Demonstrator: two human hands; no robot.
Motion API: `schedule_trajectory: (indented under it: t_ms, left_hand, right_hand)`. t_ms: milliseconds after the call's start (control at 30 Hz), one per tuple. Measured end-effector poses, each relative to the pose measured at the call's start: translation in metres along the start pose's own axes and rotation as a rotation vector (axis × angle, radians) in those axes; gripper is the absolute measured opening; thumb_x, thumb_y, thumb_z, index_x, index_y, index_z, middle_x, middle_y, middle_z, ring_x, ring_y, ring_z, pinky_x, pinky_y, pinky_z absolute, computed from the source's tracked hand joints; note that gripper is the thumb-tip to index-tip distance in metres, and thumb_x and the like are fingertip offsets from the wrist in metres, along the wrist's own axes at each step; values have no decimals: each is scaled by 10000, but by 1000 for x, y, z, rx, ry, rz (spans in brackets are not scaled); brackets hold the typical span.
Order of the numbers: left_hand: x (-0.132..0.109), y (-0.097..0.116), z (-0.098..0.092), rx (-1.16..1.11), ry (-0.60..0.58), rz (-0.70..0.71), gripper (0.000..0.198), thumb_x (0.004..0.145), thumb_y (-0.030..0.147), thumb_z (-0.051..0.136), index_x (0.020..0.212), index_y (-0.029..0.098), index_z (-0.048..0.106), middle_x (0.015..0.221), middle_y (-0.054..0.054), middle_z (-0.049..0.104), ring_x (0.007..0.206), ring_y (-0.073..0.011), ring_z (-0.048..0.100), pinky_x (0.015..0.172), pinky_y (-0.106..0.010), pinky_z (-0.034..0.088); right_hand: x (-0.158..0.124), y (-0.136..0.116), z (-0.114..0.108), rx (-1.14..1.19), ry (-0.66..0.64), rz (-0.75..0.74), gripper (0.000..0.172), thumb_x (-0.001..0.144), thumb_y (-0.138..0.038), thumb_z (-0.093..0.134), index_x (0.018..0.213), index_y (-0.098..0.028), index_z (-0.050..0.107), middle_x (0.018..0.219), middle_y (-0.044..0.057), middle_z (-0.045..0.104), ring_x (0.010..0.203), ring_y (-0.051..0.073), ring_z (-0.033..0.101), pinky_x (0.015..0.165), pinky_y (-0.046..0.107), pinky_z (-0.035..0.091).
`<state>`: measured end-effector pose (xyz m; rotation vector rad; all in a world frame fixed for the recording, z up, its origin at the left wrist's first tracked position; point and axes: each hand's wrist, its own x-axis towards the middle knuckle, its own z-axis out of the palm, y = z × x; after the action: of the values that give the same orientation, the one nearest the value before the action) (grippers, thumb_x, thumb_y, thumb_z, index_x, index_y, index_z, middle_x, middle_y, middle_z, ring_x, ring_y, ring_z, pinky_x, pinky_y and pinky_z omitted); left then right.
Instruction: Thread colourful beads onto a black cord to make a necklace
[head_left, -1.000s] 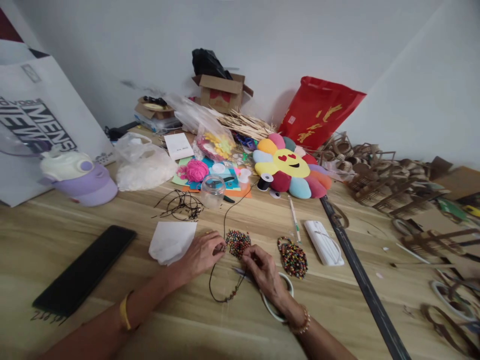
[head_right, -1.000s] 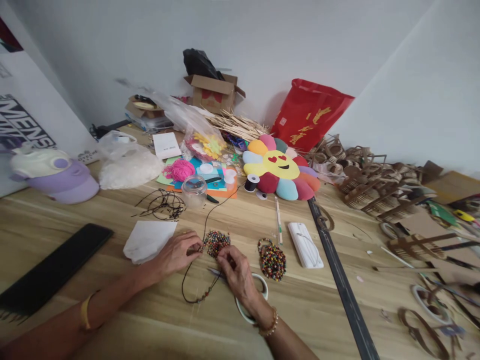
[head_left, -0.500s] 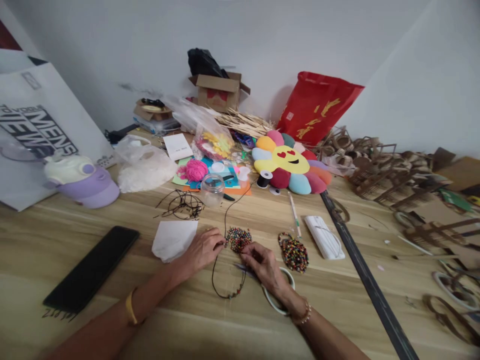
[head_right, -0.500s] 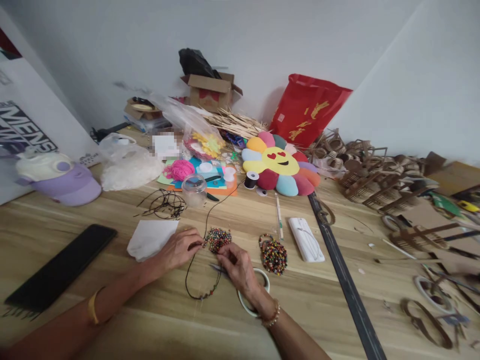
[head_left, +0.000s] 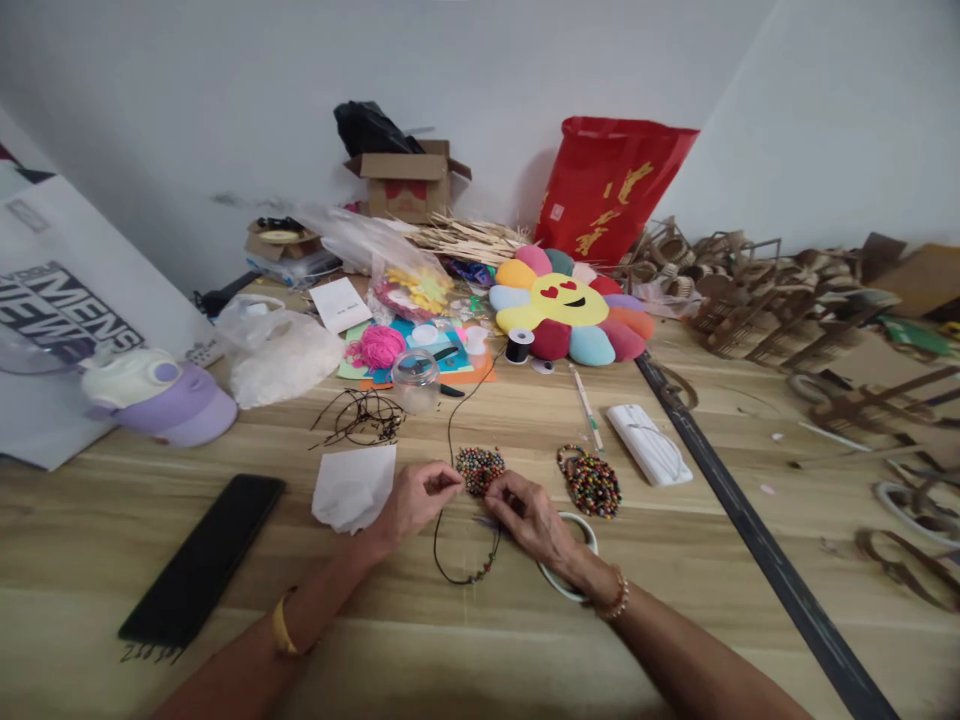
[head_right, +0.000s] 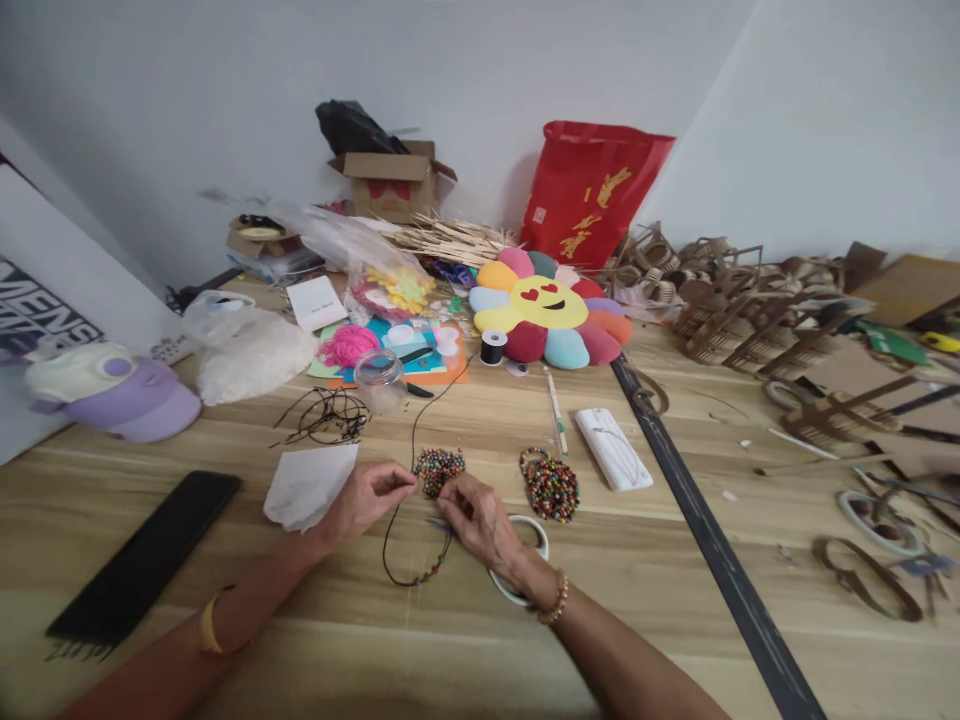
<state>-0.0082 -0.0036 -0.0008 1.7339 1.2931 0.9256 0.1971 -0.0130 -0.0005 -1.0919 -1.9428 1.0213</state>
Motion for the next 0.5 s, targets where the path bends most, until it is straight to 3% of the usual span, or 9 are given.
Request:
schedule_trajectory:
  t_ms: [200, 367, 500]
  left_hand:
    - [-2, -3, 9, -271, -71, -152, 123, 677, 202, 685, 770, 120, 685, 749, -57, 723, 704, -159, 656, 680, -244, 517]
    - [-2, -2, 8, -309, -116, -204, 155, 654, 237, 716, 756, 120, 710, 785, -74, 741, 747, -182, 672, 741, -273, 530]
    - [-2, -1, 7, -292, -141, -206, 171, 652, 253, 722, 762, 123, 718, 777, -72, 745, 739, -189, 676, 726, -278, 538]
  right_hand:
    - [-3, 3, 2, -124, 58, -192, 103, 868, -177, 515, 771, -167, 546, 661, -3, 543, 556, 101, 467, 521, 204, 355]
    - [-5, 4, 3, -272, 80, -397, 99, 900, -180, 480, 818, -182, 534, 715, 28, 570, 610, 128, 504, 551, 222, 375]
    - [-6, 1, 1, -359, 67, -449, 91, 905, -169, 463, 853, -183, 536, 728, 35, 578, 627, 139, 515, 561, 231, 381]
